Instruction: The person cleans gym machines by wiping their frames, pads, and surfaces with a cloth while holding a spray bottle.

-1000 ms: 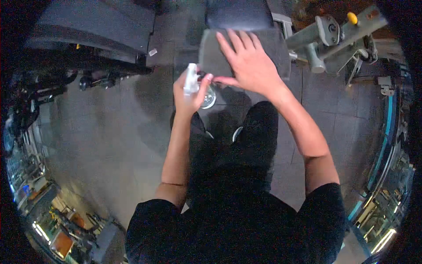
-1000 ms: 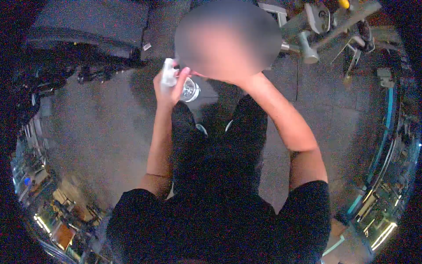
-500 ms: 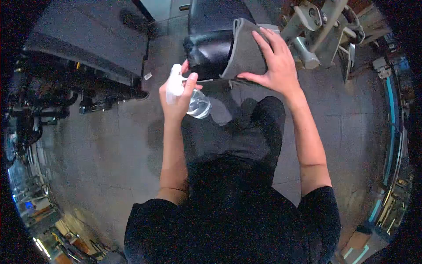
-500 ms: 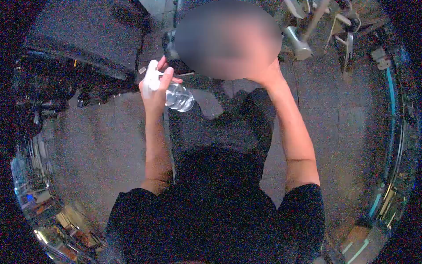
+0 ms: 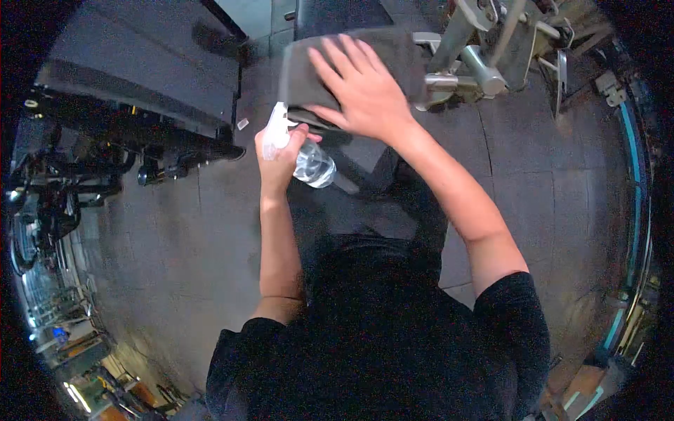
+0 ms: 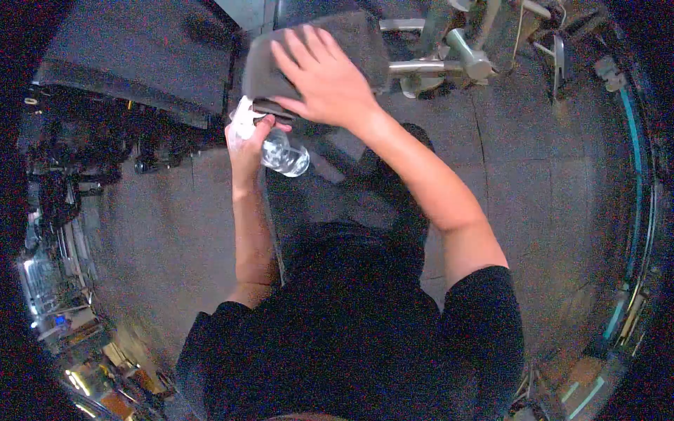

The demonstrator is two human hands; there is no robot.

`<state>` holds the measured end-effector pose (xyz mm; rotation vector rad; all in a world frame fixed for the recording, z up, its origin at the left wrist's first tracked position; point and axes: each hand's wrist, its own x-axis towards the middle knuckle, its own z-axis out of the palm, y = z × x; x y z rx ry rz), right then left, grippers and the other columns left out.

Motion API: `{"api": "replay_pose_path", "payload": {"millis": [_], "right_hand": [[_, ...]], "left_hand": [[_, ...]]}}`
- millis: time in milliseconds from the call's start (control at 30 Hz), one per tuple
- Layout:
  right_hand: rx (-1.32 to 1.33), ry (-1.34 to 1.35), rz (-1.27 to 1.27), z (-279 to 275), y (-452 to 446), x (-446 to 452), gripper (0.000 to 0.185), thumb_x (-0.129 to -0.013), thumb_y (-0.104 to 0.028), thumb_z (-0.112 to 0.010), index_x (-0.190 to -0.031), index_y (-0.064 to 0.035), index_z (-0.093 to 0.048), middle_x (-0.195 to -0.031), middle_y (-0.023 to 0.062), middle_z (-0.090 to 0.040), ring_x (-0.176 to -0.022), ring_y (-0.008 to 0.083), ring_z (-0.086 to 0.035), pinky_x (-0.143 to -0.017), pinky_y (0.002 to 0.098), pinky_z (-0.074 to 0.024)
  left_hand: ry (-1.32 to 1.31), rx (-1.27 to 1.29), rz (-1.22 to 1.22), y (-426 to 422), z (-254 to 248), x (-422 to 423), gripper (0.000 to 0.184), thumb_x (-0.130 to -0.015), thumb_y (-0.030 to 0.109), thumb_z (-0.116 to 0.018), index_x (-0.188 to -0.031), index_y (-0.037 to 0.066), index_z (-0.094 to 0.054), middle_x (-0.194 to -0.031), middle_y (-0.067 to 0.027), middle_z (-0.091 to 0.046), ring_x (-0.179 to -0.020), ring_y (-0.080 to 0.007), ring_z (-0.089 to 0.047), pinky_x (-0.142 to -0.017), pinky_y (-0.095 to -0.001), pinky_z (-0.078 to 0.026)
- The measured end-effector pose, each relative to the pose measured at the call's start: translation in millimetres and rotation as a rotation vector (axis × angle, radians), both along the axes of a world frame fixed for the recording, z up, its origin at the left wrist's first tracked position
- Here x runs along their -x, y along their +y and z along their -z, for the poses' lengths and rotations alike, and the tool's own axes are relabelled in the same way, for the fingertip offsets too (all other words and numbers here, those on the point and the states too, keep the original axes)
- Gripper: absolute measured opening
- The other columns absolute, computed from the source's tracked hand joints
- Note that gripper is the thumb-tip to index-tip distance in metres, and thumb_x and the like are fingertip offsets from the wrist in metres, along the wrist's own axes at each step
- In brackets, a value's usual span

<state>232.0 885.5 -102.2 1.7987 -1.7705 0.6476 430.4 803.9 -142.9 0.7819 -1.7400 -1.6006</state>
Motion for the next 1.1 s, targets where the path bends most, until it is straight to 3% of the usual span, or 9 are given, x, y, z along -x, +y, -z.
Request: {"api": "replay_pose_path", "payload": {"millis": [133, 267, 333, 367, 500, 567, 667, 933, 1100], "right_hand": [[-0.009, 0.033, 0.050, 39.5, 46.1, 32.4, 0.110, -0.067, -0.056, -0.082, -0.160, -0.0164, -0.038, -0.166, 0.0155, -0.032, -0.152, 0.0398, -0.030, -0.123, 0.0515, -0.0285], [0.133, -0.047, 0.170, 3.3, 0.8, 14.3, 0.087, -0.082, -0.067, -0.070, -0.140, -0.0033, -0.059, -0.137, 0.0264, -0.059, -0.132, 0.0446, -0.053, -0.114, 0.0542, -0.0382], [-0.187, -0.222, 0.223, -32.3, -32.7, 9.0, 0.072, -0.090, -0.066, -0.060, -0.117, -0.0002, -0.072, -0.114, 0.0258, -0.070, -0.113, 0.0420, -0.065, -0.105, 0.0480, -0.0472], [-0.223, -0.242, 0.209, -45.8, -46.6, 6.1, 0.074, -0.092, -0.068, -0.054, -0.108, 0.0009, -0.074, -0.102, 0.0248, -0.073, -0.104, 0.0395, -0.069, -0.095, 0.0461, -0.0515], [-0.834, -0.503, 0.206, -95.6, -52.3, 2.7, 0.074, -0.095, -0.059, -0.052, -0.127, 0.0060, -0.068, -0.128, 0.0302, -0.066, -0.125, 0.0417, -0.062, -0.108, 0.0484, -0.0466], [-0.243, -0.177, 0.157, -45.8, -41.2, 2.1, 0.072, -0.093, -0.067, -0.056, -0.110, 0.0008, -0.073, -0.106, 0.0233, -0.073, -0.105, 0.0376, -0.069, -0.094, 0.0454, -0.0521], [0.165, 0.003, 0.079, 9.6, -8.4, -2.8, 0.078, -0.090, -0.061, -0.064, -0.138, 0.0003, -0.060, -0.137, 0.0262, -0.059, -0.130, 0.0443, -0.055, -0.113, 0.0536, -0.0396], [0.211, -0.011, 0.145, -17.4, -31.4, 7.0, 0.075, -0.082, -0.062, -0.072, -0.128, -0.0032, -0.068, -0.127, 0.0228, -0.066, -0.120, 0.0401, -0.062, -0.108, 0.0504, -0.0440], [-0.197, -0.213, 0.277, -45.6, -53.0, 16.6, 0.077, -0.087, -0.073, -0.058, -0.106, -0.0001, -0.075, -0.105, 0.0246, -0.073, -0.101, 0.0394, -0.071, -0.094, 0.0461, -0.0534]], "left_hand": [[0.092, 0.085, 0.050, -0.7, -4.5, 1.0, 0.063, -0.090, -0.001, -0.060, -0.147, -0.018, -0.040, -0.109, -0.0197, -0.076, -0.105, -0.0225, -0.073, -0.127, -0.0396, -0.022], [0.115, 0.033, 0.014, -0.6, -4.3, -0.2, 0.060, -0.089, 0.000, -0.062, -0.143, -0.019, -0.044, -0.117, -0.0206, -0.074, -0.119, -0.0230, -0.068, -0.124, -0.0387, -0.028], [-0.044, 0.020, 0.125, -11.7, 1.5, -6.4, 0.057, -0.089, -0.001, -0.062, -0.141, -0.020, -0.046, -0.129, -0.0225, -0.069, -0.120, -0.0242, -0.067, -0.121, -0.0368, -0.033], [0.102, 0.081, 0.094, -13.9, 9.1, -2.3, 0.040, -0.089, -0.005, -0.065, -0.127, -0.016, -0.057, -0.103, -0.0134, -0.069, -0.074, -0.0216, -0.075, -0.065, -0.0311, -0.057], [0.292, -0.085, 0.033, -3.3, 16.8, -3.8, 0.045, -0.089, -0.005, -0.066, -0.132, -0.015, -0.055, -0.099, -0.0131, -0.071, -0.072, -0.0214, -0.074, -0.065, -0.0310, -0.058], [0.230, -0.036, 0.043, -2.1, 23.3, -5.9, 0.051, -0.089, -0.003, -0.067, -0.137, -0.014, -0.053, -0.091, -0.0104, -0.071, -0.072, -0.0198, -0.074, -0.064, -0.0296, -0.057], [0.075, -0.072, -0.007, 9.9, 19.6, -10.4, 0.056, -0.090, -0.001, -0.068, -0.142, -0.013, -0.051, -0.082, -0.0064, -0.069, -0.072, -0.0173, -0.074, -0.064, -0.0275, -0.055], [-0.129, 0.289, -0.079, 13.4, 18.6, -0.8, 0.072, -0.089, -0.004, -0.063, -0.157, 0.002, -0.041, -0.091, -0.0088, -0.072, -0.076, -0.0164, -0.076, -0.068, -0.0283, -0.058], [-0.012, 0.355, -0.123, 10.9, 11.7, 8.9, 0.068, -0.085, -0.004, -0.066, -0.151, -0.001, -0.050, -0.077, -0.0056, -0.066, -0.067, -0.0099, -0.069, -0.066, -0.0275, -0.057]]}}
